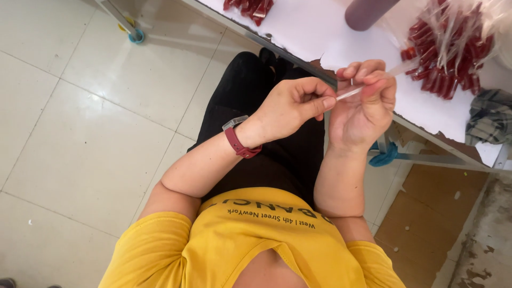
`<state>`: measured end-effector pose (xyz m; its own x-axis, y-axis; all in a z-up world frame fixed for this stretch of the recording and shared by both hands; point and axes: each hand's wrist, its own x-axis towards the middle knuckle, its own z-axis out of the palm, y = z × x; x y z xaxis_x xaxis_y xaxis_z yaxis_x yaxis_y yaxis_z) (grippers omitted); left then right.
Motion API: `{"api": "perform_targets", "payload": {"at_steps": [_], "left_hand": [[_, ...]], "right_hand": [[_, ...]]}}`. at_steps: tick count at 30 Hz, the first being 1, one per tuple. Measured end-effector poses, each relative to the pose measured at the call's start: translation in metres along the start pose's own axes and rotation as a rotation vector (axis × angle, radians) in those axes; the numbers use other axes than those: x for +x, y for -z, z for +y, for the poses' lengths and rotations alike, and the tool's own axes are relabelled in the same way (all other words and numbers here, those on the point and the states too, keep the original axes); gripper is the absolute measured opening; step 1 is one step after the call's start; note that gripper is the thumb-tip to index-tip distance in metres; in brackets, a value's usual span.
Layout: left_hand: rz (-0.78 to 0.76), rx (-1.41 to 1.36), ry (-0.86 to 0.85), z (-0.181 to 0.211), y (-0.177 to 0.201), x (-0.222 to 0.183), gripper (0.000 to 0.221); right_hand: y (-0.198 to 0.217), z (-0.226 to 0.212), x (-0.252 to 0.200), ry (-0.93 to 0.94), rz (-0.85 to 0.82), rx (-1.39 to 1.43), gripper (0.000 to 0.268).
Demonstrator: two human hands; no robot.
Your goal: The person fills small plastic tubes with liquid using a squeeze bottle and ties each filled tube closed by hand.
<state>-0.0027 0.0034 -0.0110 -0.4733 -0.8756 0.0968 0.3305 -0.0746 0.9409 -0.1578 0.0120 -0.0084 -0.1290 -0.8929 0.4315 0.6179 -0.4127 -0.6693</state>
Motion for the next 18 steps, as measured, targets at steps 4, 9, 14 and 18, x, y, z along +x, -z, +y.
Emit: {"api": "perform_targets", "payload": {"at_steps": [4,9,14,18], "left_hand": [[0.016,-0.054,0.051,-0.004,-0.003,0.0,0.014],[-0.034,-0.089,0.109,-0.023,-0.002,0.002,0.013],[-0.069,-0.097,0.155,-0.048,-0.016,-0.009,0.012],[-0.106,-0.101,0.099,-0.072,-0.031,-0.018,0.014]], "right_hand": [[0.004,-0.007,0.008,0.007,0.035,0.034,0.011],[0.023,-0.019,0.013,0.046,0.091,0.039,0.012],[0.049,-0.029,-0.002,0.051,0.159,0.063,0.011],[0.074,-0.036,-0.018,0.144,0.22,0.0,0.014]]}}
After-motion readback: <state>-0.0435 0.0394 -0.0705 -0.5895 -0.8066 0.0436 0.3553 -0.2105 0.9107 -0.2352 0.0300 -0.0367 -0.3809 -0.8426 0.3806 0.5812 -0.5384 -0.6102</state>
